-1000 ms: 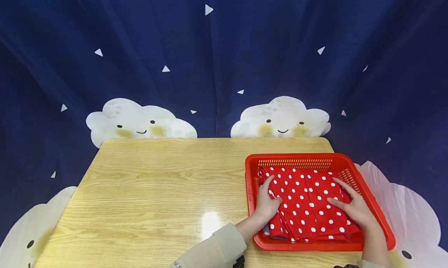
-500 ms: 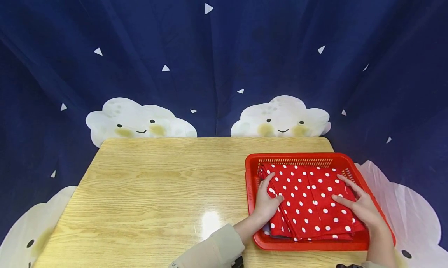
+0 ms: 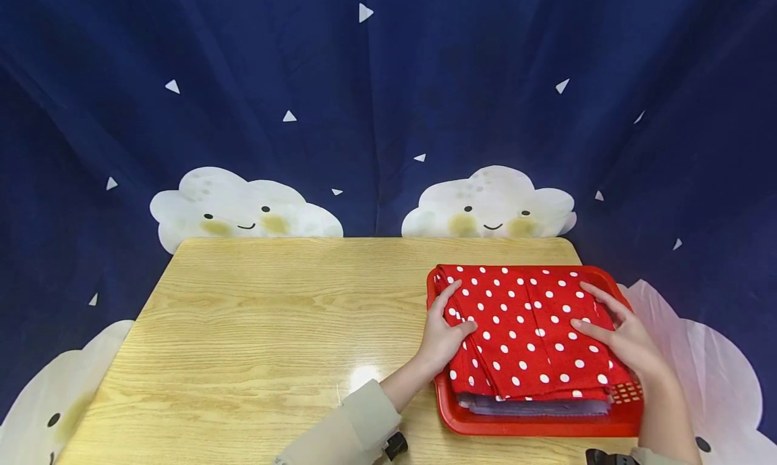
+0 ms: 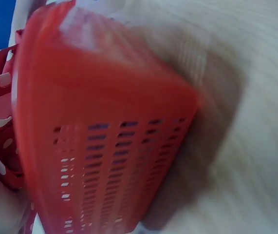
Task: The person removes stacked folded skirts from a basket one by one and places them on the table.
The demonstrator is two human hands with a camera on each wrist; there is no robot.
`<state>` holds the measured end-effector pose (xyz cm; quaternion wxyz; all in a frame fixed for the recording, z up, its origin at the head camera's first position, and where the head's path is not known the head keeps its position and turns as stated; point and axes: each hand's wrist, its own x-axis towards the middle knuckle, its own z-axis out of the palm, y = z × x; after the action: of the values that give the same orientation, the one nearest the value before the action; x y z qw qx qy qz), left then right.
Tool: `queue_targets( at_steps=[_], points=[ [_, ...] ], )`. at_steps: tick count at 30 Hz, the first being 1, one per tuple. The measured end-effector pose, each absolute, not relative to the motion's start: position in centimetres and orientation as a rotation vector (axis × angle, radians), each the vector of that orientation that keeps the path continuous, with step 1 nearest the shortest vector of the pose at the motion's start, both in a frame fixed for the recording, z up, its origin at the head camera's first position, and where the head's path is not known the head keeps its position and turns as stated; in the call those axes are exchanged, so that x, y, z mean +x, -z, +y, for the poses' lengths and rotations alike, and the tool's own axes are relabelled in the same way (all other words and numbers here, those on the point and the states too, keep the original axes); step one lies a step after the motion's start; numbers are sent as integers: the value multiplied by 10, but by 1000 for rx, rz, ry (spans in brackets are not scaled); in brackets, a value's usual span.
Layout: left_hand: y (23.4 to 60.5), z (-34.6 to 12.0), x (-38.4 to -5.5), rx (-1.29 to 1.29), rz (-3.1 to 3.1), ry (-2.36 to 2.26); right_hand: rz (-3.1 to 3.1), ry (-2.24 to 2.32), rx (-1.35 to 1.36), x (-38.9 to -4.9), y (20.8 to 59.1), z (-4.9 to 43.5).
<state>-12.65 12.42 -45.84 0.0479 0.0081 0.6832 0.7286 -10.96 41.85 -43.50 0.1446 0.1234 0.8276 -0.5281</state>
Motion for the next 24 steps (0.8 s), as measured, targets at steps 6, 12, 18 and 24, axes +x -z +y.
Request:
queue_targets(
  at_steps=[6,12,18,24],
  points=[
    [447,106,-134,41,2015,-2278,2431,1498,318,-117,420,400],
    [438,86,-142,23,1906,-2326,2407,1588,255,-127,406,380],
    [431,62,-153,18,1879,-2316,2377,1663,243,-136,398,355],
    [427,33,-167,28,1902,-2287,2392,1663,263,-146,392,324]
  ],
)
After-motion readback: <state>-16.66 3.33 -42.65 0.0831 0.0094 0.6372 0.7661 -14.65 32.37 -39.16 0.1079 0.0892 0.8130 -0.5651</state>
